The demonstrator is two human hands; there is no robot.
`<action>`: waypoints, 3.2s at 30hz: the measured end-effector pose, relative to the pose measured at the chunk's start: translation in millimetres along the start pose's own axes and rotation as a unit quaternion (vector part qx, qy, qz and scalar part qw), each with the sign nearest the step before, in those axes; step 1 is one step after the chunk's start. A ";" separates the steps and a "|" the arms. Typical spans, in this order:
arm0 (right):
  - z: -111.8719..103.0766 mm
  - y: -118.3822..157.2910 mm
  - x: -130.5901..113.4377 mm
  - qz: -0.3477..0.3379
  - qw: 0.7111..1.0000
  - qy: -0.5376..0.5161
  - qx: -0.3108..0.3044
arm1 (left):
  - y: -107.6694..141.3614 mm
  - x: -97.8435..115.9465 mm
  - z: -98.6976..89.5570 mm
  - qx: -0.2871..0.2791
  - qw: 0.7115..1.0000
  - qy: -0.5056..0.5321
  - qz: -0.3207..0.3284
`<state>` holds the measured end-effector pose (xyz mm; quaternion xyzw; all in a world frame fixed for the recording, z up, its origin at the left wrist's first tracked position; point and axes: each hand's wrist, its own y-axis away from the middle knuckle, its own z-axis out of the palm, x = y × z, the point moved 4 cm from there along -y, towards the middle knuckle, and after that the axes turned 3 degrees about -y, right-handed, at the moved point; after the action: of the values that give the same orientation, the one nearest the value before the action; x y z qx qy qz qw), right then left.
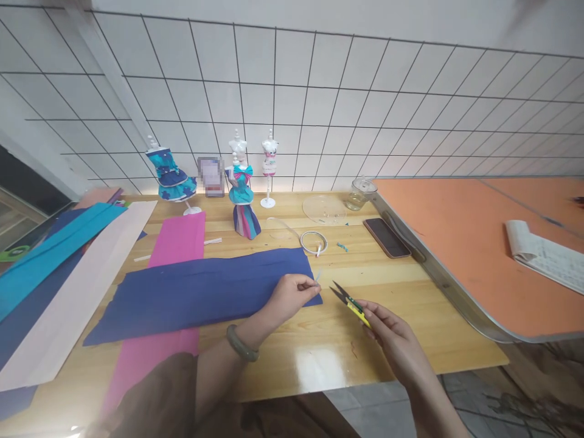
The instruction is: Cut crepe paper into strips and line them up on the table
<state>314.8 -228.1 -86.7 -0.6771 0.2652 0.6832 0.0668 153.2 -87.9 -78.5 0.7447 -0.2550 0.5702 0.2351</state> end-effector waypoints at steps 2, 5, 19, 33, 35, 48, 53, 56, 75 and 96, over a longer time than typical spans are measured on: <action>-12.1 -1.8 2.9 -0.008 0.999 0.001 0.038 | -6.4 3.4 0.3 0.009 0.999 -0.044 -0.004; -25.4 -4.8 10.5 -0.014 0.996 0.010 0.090 | -18.7 8.6 8.4 -0.005 0.997 -0.074 -0.004; -46.8 -12.8 32.7 -0.071 0.980 -0.157 0.098 | -34.3 9.9 21.5 -0.030 0.963 -0.242 0.112; -20.7 -10.0 1.8 -0.050 0.995 0.080 -0.021 | 25.4 -22.7 -57.0 0.039 0.847 -0.505 0.162; -16.1 -9.7 -2.5 -0.043 0.990 0.128 -0.047 | 23.0 -24.9 -52.1 0.035 0.840 -0.513 0.176; 5.1 -12.6 -14.9 -0.058 0.964 0.237 -0.109 | 18.9 -33.4 -50.6 0.018 0.846 -0.500 0.187; 16.2 -20.3 -18.5 -0.077 0.950 0.277 -0.119 | 20.4 -33.9 -49.7 0.014 0.848 -0.493 0.194; 18.9 -24.2 -18.2 -0.075 0.946 0.291 -0.119 | 21.7 -34.3 -50.7 0.020 0.851 -0.487 0.196; 17.7 -41.4 -21.4 -0.091 0.907 0.375 -0.168 | 21.6 -38.6 -49.9 0.006 0.866 -0.461 0.194; 9.0 -40.5 -15.1 -0.146 0.868 0.438 -0.181 | 21.4 -40.2 -52.2 0.013 0.897 -0.405 0.173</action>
<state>326.2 -185.6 -83.7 -0.9382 0.0369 0.3345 -0.0807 92.4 -66.2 -103.6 0.8583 -0.4460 0.2537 -0.0007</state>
